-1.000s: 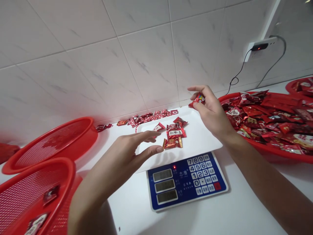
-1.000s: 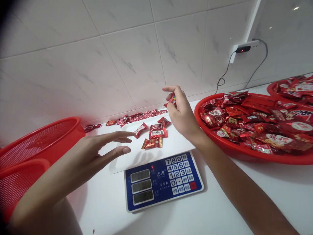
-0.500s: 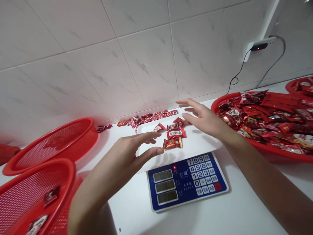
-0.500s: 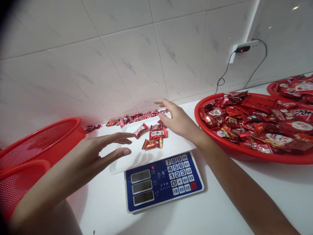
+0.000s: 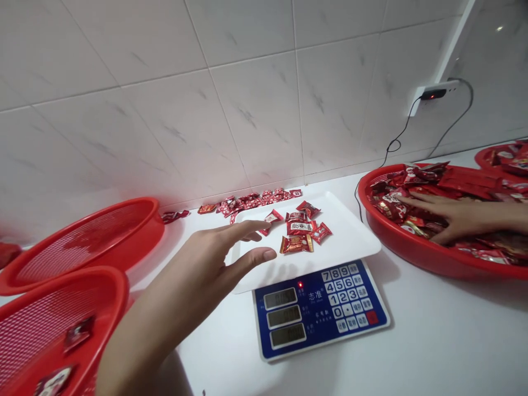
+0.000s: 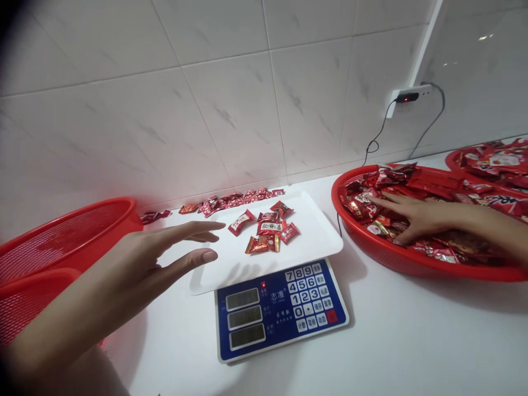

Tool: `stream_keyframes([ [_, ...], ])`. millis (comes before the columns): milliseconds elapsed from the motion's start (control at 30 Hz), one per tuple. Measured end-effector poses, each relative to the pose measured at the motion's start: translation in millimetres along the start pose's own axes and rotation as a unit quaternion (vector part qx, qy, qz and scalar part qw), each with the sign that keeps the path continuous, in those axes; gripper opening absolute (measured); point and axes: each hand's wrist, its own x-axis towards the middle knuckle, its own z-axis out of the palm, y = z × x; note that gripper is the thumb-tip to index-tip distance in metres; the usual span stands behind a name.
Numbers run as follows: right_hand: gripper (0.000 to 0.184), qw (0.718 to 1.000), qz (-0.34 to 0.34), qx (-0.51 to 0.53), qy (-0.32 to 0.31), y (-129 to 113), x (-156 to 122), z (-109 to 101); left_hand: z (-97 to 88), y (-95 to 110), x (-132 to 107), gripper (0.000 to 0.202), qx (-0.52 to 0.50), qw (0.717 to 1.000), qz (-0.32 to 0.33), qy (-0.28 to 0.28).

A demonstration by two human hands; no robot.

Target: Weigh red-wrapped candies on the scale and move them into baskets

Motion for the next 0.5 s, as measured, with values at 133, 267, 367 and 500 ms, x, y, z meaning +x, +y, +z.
stream_keyframes([
  [133, 0.070, 0.997, -0.060, -0.031, -0.041, 23, -1, 10, 2.3, 2, 2, 0.041, 0.002, 1.000, 0.004, -0.008],
  [267, 0.041, 0.991, -0.118, -0.045, -0.037, 27, -3, 19, 5.5, 5, 3, 0.042, 0.006, 1.000, 0.001, -0.020],
  [367, 0.032, 0.995, -0.100, -0.019, -0.011, 19, -10, 18, 6.2, 6, 3, 0.043, 0.012, 1.000, 0.008, -0.022],
  [500, 0.026, 0.988, -0.040, 0.028, 0.147, -4, -20, 9, 6.3, 6, 2, 0.043, 0.021, 1.000, 0.018, -0.014],
])
